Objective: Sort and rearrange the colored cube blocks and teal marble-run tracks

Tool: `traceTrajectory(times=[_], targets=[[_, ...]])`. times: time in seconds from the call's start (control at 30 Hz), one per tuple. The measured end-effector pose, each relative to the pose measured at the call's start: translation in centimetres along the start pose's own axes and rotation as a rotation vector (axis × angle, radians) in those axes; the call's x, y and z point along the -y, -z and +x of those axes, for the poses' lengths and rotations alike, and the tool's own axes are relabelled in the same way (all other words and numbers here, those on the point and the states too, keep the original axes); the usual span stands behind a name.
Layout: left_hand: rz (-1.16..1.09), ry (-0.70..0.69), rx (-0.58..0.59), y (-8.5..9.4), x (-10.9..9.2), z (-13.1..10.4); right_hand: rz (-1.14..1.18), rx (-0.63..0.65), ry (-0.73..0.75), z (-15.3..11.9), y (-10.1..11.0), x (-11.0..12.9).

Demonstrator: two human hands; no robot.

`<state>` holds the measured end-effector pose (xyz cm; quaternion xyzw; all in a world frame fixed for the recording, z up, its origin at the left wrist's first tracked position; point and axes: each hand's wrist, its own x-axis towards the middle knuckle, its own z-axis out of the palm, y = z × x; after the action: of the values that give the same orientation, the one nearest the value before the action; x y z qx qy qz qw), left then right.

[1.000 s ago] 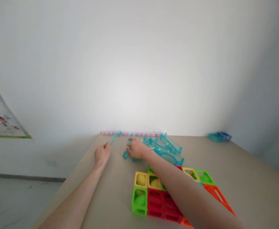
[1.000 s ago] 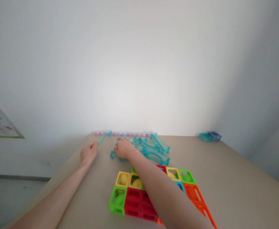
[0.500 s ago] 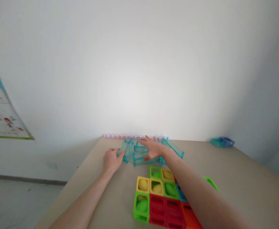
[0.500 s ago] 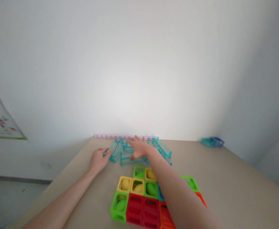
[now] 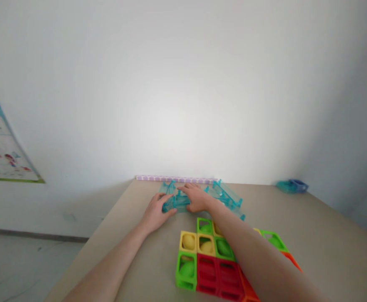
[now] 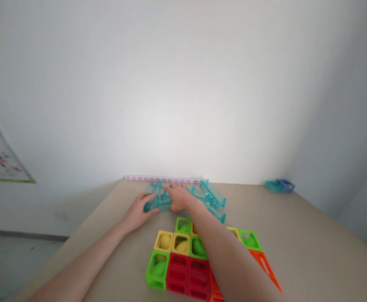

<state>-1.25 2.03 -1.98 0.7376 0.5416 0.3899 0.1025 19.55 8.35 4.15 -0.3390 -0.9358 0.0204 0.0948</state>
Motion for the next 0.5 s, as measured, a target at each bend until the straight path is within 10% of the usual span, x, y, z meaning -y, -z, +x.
traceTrajectory(times=[0.5], targets=[[0.007, 0.008, 0.002, -0.03, -0.12, 0.17, -0.004, -0.007, -0.015, 0.34, -0.47, 0.12]])
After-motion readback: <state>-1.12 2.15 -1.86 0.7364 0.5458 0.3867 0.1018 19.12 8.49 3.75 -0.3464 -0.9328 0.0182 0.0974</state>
